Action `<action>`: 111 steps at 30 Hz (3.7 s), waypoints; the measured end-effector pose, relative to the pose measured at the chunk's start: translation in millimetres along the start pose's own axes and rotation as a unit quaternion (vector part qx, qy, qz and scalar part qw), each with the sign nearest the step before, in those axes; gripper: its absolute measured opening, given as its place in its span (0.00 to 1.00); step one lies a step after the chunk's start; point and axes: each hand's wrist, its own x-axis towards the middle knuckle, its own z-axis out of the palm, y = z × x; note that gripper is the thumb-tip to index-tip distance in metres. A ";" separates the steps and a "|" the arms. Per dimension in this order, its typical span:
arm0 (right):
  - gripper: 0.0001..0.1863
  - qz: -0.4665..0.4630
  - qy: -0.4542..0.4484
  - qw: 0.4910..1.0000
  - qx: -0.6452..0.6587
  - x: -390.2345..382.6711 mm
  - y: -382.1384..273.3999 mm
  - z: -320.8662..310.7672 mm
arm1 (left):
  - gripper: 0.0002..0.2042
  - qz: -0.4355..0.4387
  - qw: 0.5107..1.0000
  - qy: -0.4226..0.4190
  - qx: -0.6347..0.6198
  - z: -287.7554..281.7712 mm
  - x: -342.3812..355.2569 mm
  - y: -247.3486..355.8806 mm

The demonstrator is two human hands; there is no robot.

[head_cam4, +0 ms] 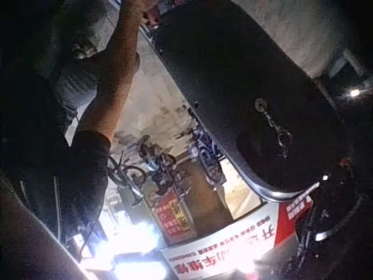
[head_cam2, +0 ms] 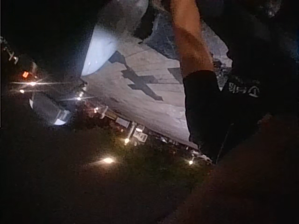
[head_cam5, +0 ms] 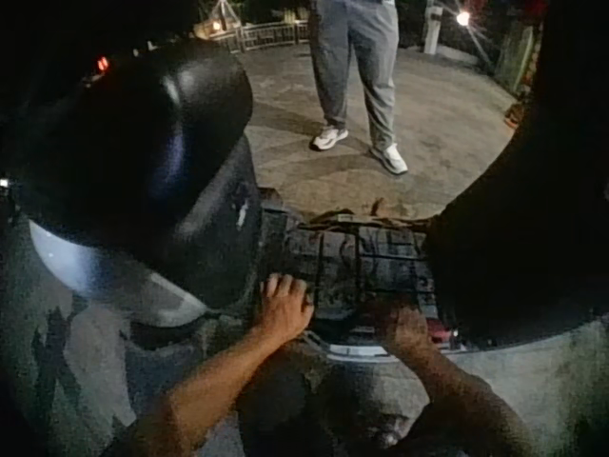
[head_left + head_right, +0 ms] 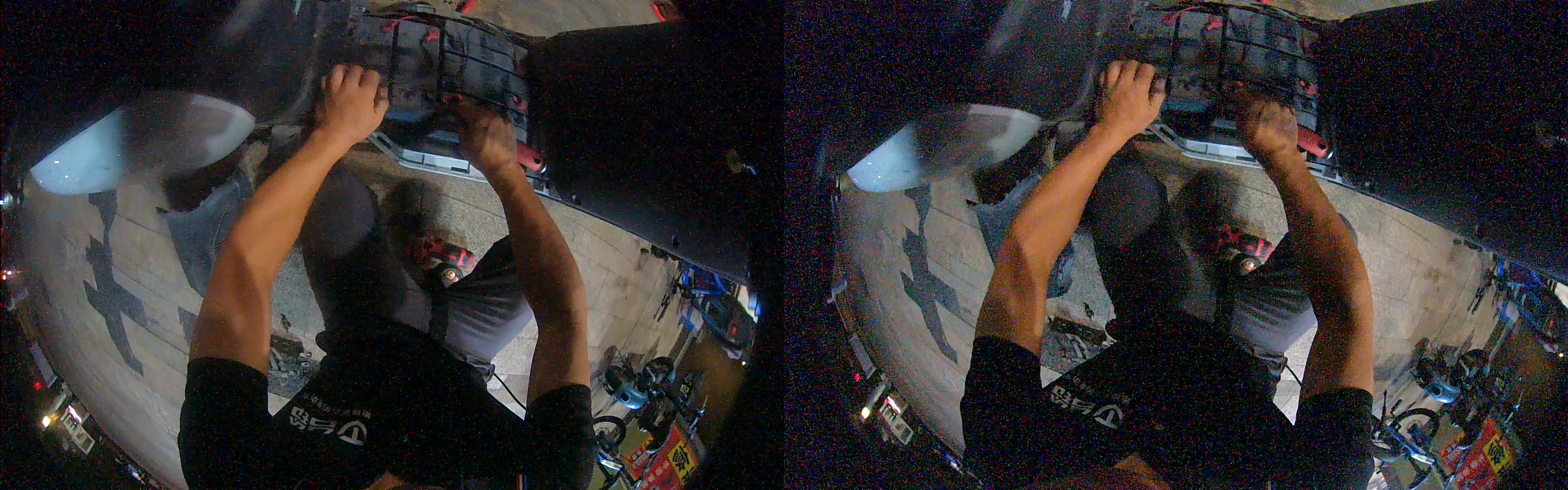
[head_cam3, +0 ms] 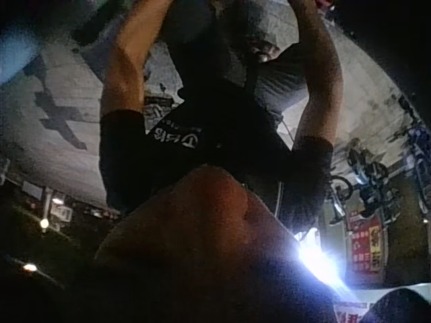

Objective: The person works on a scooter's battery compartment, using a power drill and screwdriver to remove and reinstall screws and connect wires. The person sits on the floor while performing the repair.

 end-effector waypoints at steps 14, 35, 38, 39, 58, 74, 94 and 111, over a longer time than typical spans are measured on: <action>0.14 -0.006 -0.054 0.986 0.158 7.1 -5.4 -18.2 | 0.10 -0.027 0.998 0.029 -0.056 6.1 1.7 -7.6; 0.12 0.113 0.041 0.967 0.222 5.0 -9.6 -23.1 | 0.13 0.065 0.977 -0.085 -0.183 24.2 30.8 34.8; 0.13 0.106 0.071 0.949 0.287 -3.5 1.5 -10.2 | 0.12 0.047 0.968 -0.143 -0.198 31.0 40.2 33.7; 0.13 0.084 0.050 0.957 0.272 -4.0 3.3 -12.9 | 0.11 0.042 0.968 -0.163 -0.188 31.0 42.6 34.1; 0.17 -0.011 -0.060 0.997 0.040 -0.7 19.8 11.8 | 0.12 0.110 0.943 -0.222 -0.223 37.7 56.4 11.1; 0.14 0.124 -0.023 0.981 0.147 23.8 -11.0 -15.5 | 0.16 0.085 0.940 -0.214 -0.252 28.5 62.1 8.2; 0.16 0.001 -0.039 0.991 0.128 8.9 -16.6 -54.3 | 0.09 0.147 0.929 -0.207 -0.271 11.6 74.7 4.3; 0.16 0.132 -0.064 0.987 0.070 9.0 -42.4 -70.9 | 0.20 0.073 0.938 -0.142 -0.308 -7.7 59.7 8.0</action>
